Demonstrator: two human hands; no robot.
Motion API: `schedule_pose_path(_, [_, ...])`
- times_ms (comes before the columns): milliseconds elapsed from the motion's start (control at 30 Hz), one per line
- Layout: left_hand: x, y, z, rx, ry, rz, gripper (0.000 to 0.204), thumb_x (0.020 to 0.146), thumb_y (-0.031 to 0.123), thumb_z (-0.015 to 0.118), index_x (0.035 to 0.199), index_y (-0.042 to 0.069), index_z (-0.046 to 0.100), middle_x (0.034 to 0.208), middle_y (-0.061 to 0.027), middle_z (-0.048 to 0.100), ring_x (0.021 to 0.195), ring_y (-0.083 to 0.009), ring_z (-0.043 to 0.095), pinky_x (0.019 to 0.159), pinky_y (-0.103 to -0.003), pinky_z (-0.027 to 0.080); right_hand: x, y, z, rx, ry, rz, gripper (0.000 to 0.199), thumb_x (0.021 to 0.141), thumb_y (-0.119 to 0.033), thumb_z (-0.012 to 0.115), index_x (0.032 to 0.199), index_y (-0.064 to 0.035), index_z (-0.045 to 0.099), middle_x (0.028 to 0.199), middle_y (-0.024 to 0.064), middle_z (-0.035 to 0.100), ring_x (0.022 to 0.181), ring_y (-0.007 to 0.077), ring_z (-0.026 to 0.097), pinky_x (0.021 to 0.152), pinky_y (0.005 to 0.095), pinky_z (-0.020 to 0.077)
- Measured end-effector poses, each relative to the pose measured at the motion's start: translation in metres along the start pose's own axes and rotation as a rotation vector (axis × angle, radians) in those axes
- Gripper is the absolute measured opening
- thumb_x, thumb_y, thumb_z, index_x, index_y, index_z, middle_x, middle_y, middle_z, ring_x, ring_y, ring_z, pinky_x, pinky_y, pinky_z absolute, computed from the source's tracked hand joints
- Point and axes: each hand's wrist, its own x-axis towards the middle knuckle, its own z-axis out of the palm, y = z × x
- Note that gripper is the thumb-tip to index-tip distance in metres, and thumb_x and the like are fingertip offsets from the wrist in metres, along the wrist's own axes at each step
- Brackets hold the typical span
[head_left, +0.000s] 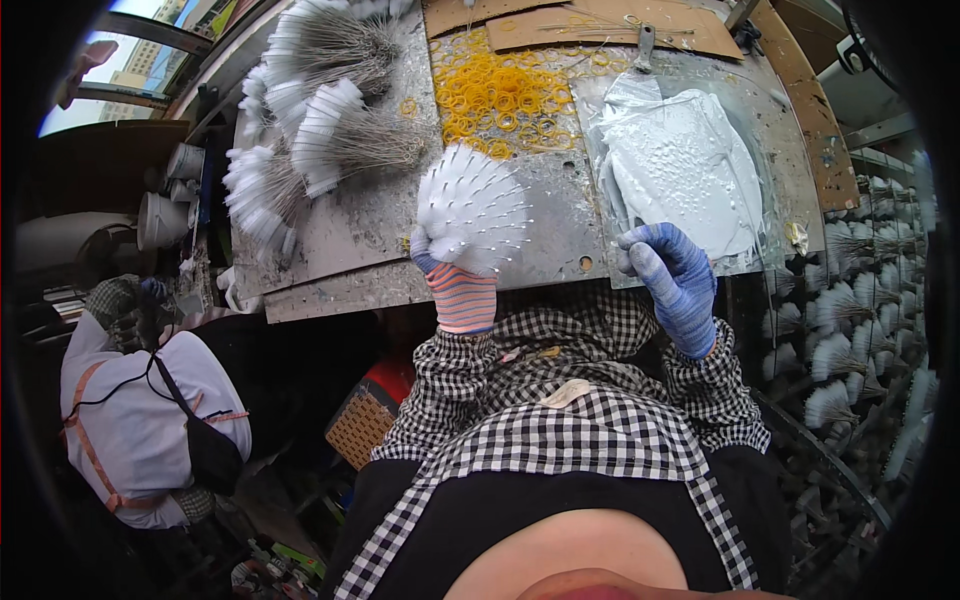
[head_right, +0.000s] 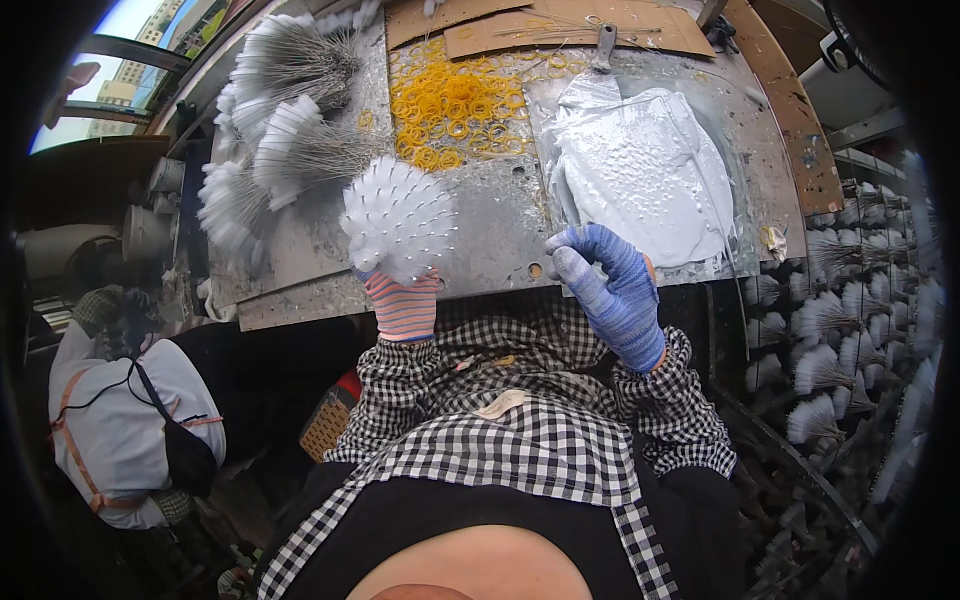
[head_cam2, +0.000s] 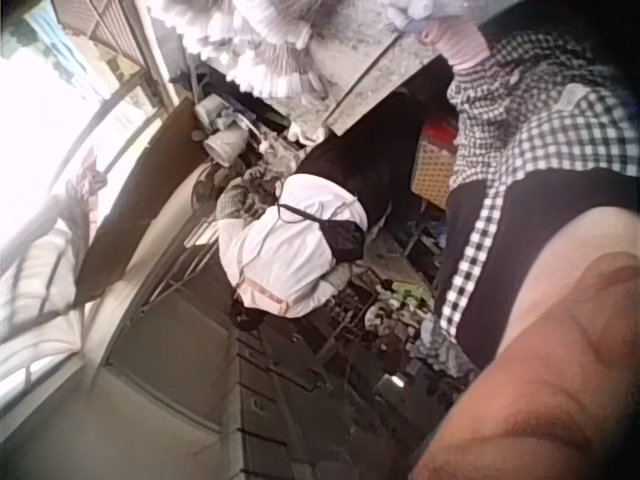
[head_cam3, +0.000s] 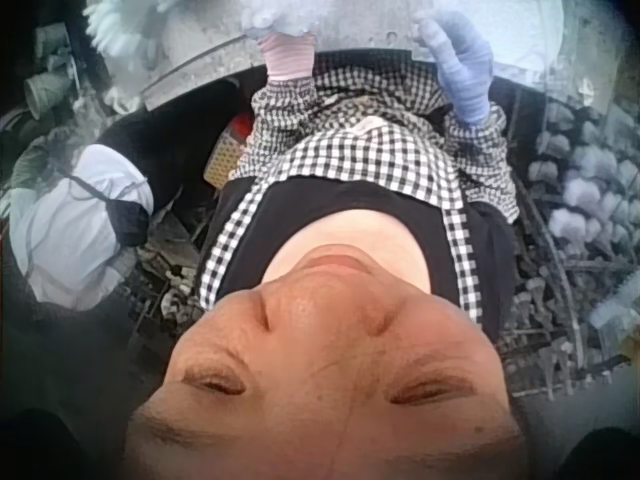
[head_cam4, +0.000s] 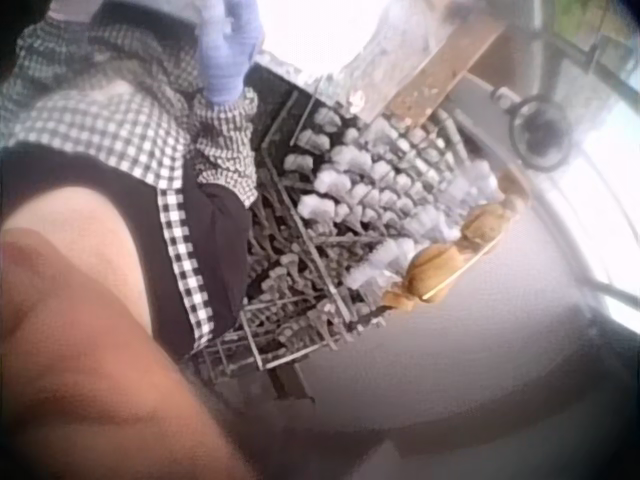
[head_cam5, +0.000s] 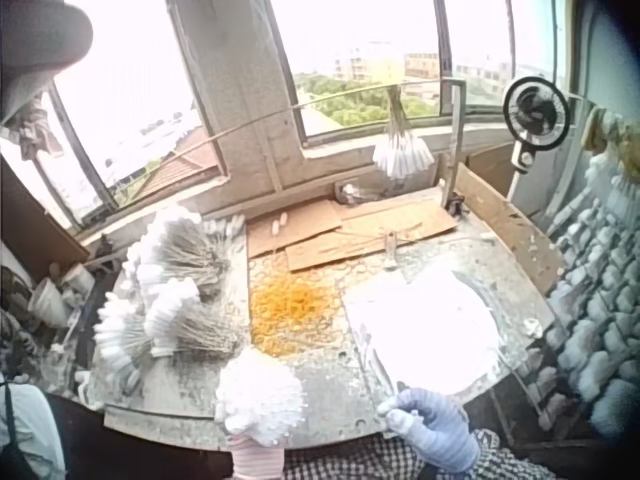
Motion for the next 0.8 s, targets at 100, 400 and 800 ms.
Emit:
schedule_pose_path(100, [0.0,0.007,-0.003,0.065,-0.069,-0.004,0.071,0.095,0.056,0.041,0.15,0.011,0.043,0.154,-0.0141,0.044,0.14,-0.0353,0.044,0.114,-0.055,0.038,-0.002,0.002,-0.004,0.01,-0.006,0.056,0.017,0.099,-0.015,0.065,0.107,-0.0005,0.07,0.093,0.0028,0.07,0.081,0.0082,0.066,0.072,0.0236,0.0536])
schedule_pose_path(400, [0.002,0.029,0.018,0.259,0.057,-0.121,0.059,0.098,0.049,0.052,0.14,0.008,0.051,0.137,-0.0134,0.058,0.127,-0.0303,0.055,0.112,-0.051,0.041,0.002,0.001,-0.018,-0.012,0.03,0.028,0.016,0.099,-0.013,0.064,0.108,-0.0001,0.07,0.095,0.0036,0.071,0.084,0.008,0.066,0.076,0.0242,0.0545])
schedule_pose_path(800, [0.049,0.02,0.04,0.442,-0.213,-0.187,0.039,0.086,0.005,0.066,0.123,0.012,0.056,0.098,-0.0053,0.063,0.103,-0.0251,0.063,0.112,-0.056,0.042,0.024,-0.015,-0.027,-0.212,-0.008,-0.117,0.016,0.095,-0.014,0.069,0.104,-0.0018,0.072,0.085,0.0006,0.07,0.077,0.0067,0.061,0.073,0.0248,0.0506])
